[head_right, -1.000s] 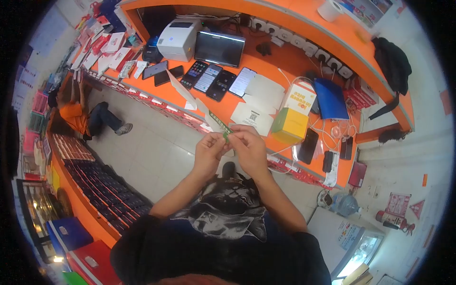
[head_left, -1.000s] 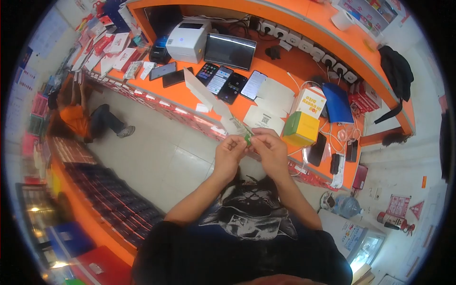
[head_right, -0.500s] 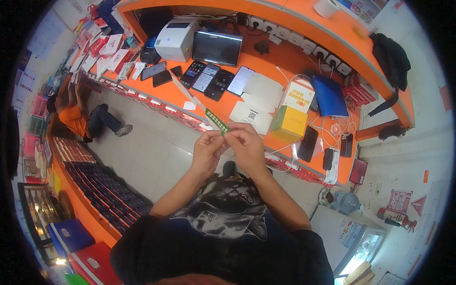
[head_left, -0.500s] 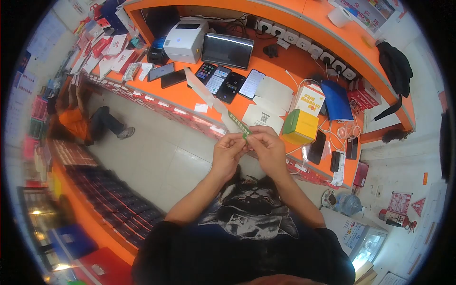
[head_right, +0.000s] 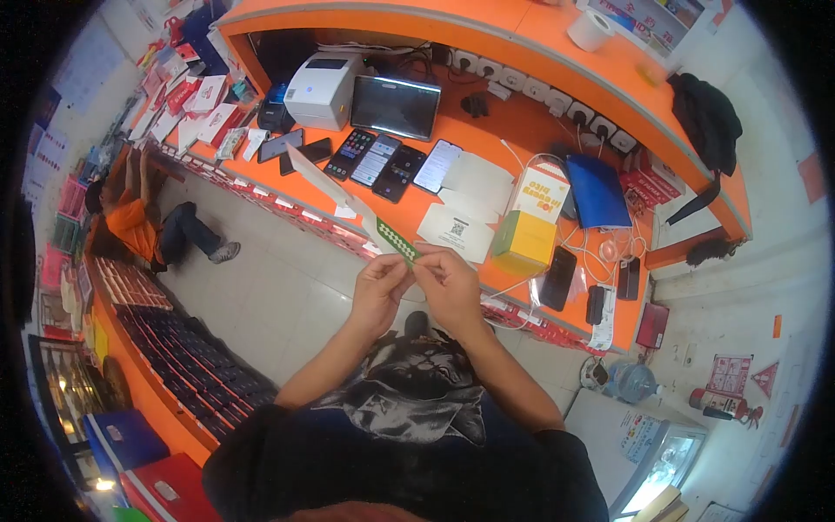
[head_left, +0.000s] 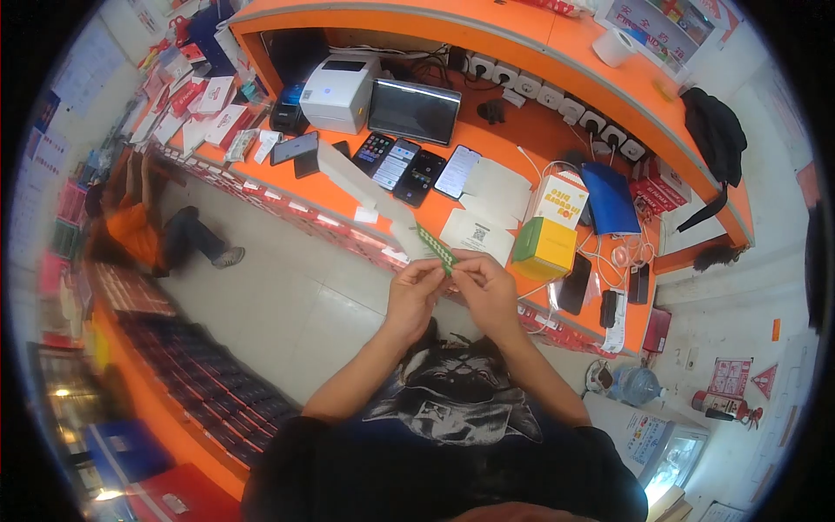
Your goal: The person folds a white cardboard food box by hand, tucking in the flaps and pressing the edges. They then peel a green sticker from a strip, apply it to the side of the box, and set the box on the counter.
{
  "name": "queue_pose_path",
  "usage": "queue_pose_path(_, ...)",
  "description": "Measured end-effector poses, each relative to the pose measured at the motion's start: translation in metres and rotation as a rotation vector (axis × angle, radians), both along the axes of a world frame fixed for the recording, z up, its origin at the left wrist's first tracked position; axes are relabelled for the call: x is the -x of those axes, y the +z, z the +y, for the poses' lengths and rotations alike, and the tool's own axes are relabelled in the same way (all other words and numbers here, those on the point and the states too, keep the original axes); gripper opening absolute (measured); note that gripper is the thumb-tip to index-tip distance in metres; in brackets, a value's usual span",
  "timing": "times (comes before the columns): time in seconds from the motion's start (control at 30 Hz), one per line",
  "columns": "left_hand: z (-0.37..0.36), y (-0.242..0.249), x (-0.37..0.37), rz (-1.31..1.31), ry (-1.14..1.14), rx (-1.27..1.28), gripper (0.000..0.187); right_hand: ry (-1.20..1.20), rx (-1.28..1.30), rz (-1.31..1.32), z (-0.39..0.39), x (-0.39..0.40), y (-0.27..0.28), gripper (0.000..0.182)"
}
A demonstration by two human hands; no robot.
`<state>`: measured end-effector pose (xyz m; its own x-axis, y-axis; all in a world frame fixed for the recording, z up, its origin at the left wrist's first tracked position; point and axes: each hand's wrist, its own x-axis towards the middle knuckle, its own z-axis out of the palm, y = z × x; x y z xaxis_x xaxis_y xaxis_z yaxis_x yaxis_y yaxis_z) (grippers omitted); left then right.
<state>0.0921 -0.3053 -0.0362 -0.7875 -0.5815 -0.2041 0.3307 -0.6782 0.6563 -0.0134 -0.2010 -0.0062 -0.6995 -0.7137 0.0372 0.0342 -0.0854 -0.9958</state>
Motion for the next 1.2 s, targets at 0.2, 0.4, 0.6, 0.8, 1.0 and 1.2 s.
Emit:
queue_pose_path(0.2,-0.002,-0.002,-0.003,0.008,-0.03,-0.025,0.014,0.053,-0.016,0.102,0.002,0.001,0.004,0.009)
queue_pose_path(0.4,-0.003,-0.004,-0.007,0.044,-0.046,-0.015,0.011,0.036,0.043,0.124,-0.003,-0.004,-0.002,0.008)
queue_pose_path(0.6,-0.002,-0.005,-0.006,0.094,0.008,-0.062,0.014,-0.062,-0.082,0.652,-0.007,-0.013,0.014,0.009)
queue_pose_path(0.8,-0.001,-0.007,-0.007,0.016,0.073,-0.1,0.014,-0.036,-0.134,0.859,-0.008,-0.01,0.008,0.014)
queue_pose_path(1.0,-0.006,-0.016,-0.006,0.101,0.049,-0.085,0.014,-0.012,0.009,0.776,-0.012,-0.003,0.007,0.01)
queue_pose_path(1.2,-0.005,-0.014,-0.007,0.041,0.074,0.003,0.02,0.032,-0.101,0.638,-0.01,0.005,0.01,0.009)
